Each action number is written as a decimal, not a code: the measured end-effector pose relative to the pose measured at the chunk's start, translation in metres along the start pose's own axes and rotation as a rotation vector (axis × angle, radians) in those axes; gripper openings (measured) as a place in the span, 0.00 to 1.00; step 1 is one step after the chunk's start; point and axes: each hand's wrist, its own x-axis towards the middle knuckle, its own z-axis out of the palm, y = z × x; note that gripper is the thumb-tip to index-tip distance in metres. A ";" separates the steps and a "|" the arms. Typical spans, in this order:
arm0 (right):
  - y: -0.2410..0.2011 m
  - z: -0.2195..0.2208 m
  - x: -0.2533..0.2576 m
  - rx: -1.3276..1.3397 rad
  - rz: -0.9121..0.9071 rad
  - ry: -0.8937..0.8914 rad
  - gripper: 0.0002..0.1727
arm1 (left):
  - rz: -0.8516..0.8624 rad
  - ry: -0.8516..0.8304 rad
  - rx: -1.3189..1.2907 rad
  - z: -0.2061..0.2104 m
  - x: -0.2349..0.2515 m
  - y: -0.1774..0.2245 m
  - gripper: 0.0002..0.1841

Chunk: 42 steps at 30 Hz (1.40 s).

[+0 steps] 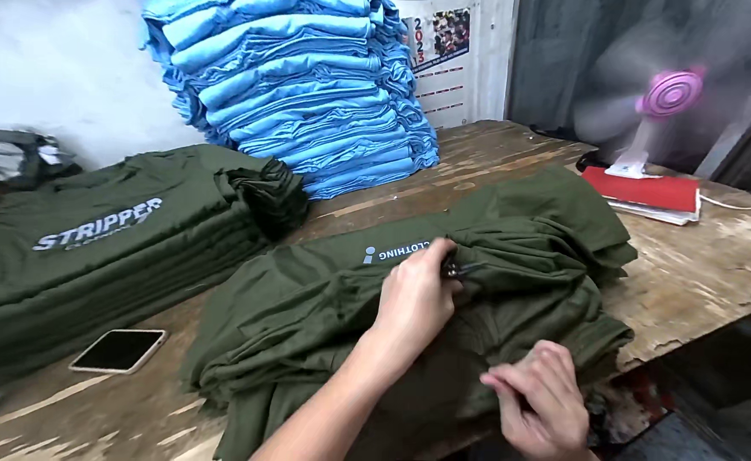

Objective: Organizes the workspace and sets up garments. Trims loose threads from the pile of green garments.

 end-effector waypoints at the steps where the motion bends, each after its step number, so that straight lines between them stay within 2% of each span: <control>1: -0.002 -0.003 0.000 0.016 -0.013 0.008 0.16 | 0.052 0.115 0.144 0.007 0.008 -0.003 0.20; 2: -0.005 -0.008 -0.001 0.013 -0.005 0.017 0.21 | 0.100 0.153 0.244 0.014 0.013 -0.006 0.16; 4: -0.010 -0.011 0.001 -0.073 0.069 0.046 0.27 | 0.198 0.081 0.281 0.026 0.016 -0.015 0.14; 7: -0.015 0.001 0.006 -0.256 0.204 0.041 0.17 | 0.309 0.041 0.172 0.026 0.009 -0.021 0.15; 9: -0.017 0.006 0.004 -0.170 0.254 0.114 0.09 | 0.371 0.048 0.081 0.018 -0.004 -0.021 0.19; 10: -0.018 0.006 0.003 -0.100 0.275 0.149 0.07 | 0.424 0.073 0.056 0.014 -0.012 -0.022 0.17; 11: -0.019 0.004 0.003 -0.034 0.300 0.171 0.05 | 0.481 0.107 0.047 0.012 -0.019 -0.024 0.11; 12: -0.021 0.003 0.003 0.017 0.329 0.184 0.05 | 0.526 0.125 0.054 0.009 -0.028 -0.025 0.09; 15: -0.022 0.003 0.003 0.083 0.367 0.207 0.04 | 0.612 0.187 0.145 0.004 -0.050 -0.021 0.11; 19: -0.024 0.006 0.002 0.050 0.316 0.190 0.05 | 0.766 0.274 0.339 0.013 -0.063 -0.008 0.12; 22: -0.023 0.002 -0.002 0.010 0.282 0.161 0.09 | 0.822 0.329 0.404 0.022 -0.064 -0.009 0.11; 26: -0.021 -0.003 0.002 -0.136 0.354 0.096 0.15 | 0.787 0.358 0.429 0.021 -0.069 -0.011 0.12; 33: -0.022 0.004 0.003 -0.058 0.284 0.187 0.06 | 0.791 0.340 0.392 0.027 -0.065 -0.006 0.12; 35: -0.021 0.000 0.004 -0.027 0.252 0.158 0.07 | 0.671 0.355 0.298 0.025 -0.064 -0.008 0.11; 38: -0.021 -0.002 0.016 -0.047 0.222 0.073 0.14 | 0.367 0.328 0.066 0.023 -0.060 -0.012 0.11; 40: -0.028 0.004 0.030 -0.151 0.274 -0.019 0.20 | 0.175 0.288 -0.038 0.024 -0.056 -0.014 0.10; 42: -0.031 0.014 0.042 -0.254 0.345 -0.089 0.13 | 0.061 0.217 -0.093 0.025 -0.054 -0.012 0.07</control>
